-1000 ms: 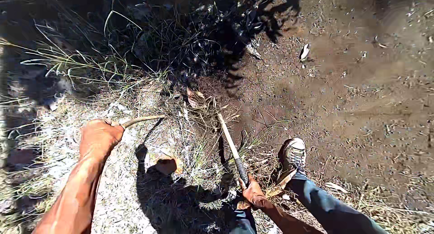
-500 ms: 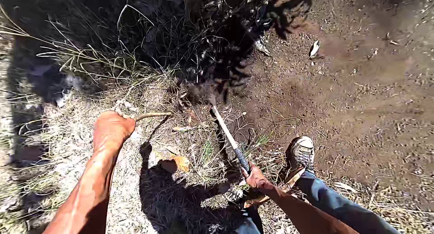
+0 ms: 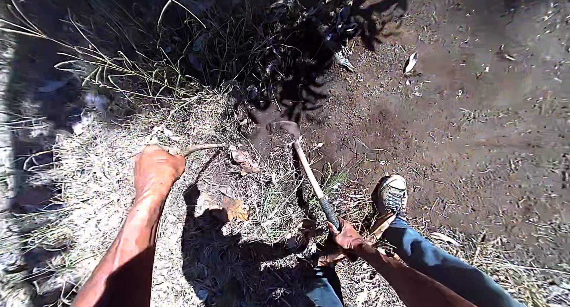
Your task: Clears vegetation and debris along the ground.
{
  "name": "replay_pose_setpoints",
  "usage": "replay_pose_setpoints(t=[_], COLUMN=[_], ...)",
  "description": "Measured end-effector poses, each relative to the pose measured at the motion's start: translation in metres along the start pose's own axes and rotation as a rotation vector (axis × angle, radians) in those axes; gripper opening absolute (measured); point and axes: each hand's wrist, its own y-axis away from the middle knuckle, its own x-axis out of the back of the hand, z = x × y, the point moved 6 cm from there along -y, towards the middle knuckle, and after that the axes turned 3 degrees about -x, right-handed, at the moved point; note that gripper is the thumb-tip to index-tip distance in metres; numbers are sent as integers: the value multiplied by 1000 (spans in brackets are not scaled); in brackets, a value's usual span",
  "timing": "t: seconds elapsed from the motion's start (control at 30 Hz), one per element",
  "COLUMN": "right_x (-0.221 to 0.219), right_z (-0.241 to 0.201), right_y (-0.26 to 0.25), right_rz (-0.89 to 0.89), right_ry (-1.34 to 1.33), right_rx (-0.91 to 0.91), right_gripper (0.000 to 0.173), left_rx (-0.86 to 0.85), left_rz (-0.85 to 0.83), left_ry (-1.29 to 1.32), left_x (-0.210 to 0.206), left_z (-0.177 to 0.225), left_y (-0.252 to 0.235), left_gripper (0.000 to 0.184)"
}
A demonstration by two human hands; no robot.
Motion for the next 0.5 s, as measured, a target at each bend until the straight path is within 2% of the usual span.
replay_pose_setpoints(t=[0.03,0.1,0.17,0.23,0.3,0.4,0.43,0.5], right_x=[0,5,24,46,60,59,54,58], right_z=[24,55,63,45,13,-27,-29,-19], right_y=[15,54,75,83,76,54,51,54], right_rz=[-73,-160,-108,13,171,316,279,105], right_ry=[169,336,333,210,-24,-327,-310,-30], right_rx=[17,14,-7,-35,-73,-115,-121,-109], right_gripper=[64,71,70,67,62,54,53,59], left_rx=[-5,4,-4,-13,-20,-17,-22,-31], left_rz=[3,9,25,49,63,67,68,62], left_ry=[9,16,31,38,44,48,60,95], left_x=[1,-1,-8,-10,-9,-13,-15,-21], left_z=[2,-5,-9,-10,-9,-9,-12,-13], left_y=[0,0,4,7,11,12,12,18], left_gripper=[34,33,31,30,28,24,22,21])
